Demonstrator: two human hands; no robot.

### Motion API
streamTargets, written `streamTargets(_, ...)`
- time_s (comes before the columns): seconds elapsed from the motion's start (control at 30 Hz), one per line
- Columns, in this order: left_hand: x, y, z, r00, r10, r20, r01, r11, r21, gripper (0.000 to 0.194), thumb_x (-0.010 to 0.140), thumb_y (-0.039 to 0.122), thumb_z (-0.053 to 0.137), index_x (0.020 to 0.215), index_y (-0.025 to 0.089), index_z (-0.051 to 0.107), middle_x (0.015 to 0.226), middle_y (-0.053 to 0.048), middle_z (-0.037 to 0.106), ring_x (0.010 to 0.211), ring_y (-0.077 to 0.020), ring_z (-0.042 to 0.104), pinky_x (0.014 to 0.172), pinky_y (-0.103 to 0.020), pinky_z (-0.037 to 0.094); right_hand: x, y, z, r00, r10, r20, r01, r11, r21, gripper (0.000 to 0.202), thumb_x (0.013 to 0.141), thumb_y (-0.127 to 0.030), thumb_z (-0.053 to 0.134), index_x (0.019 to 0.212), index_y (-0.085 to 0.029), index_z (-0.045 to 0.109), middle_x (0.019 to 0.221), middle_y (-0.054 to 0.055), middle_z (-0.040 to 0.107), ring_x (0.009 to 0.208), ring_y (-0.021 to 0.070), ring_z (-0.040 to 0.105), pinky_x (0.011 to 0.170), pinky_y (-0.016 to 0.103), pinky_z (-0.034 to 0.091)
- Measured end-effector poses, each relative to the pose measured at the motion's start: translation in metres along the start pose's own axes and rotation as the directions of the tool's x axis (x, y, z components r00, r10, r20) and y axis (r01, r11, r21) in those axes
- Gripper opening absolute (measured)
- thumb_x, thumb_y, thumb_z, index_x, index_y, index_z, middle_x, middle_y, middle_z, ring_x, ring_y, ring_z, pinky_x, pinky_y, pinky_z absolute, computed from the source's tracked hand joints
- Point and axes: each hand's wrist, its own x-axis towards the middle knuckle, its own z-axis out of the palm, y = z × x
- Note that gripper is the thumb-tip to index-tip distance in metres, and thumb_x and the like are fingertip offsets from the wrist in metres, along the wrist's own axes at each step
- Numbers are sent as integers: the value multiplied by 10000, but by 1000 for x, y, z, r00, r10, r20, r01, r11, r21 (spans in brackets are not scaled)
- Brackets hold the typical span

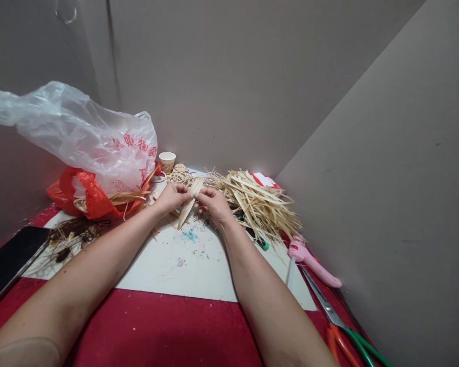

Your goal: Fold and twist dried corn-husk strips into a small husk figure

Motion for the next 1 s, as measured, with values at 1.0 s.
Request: streamTargets(1.0,2,0,1,987,142,-80,-147,987,-69,249,578,308,769,577,142,583,530,29,544,502,-80,465,515,-211,366,0,-2,10,1000,-10,5,9,991,134,361,607,-447,794,732,-163,609,655,-10,641,576,103,602,505,196,474)
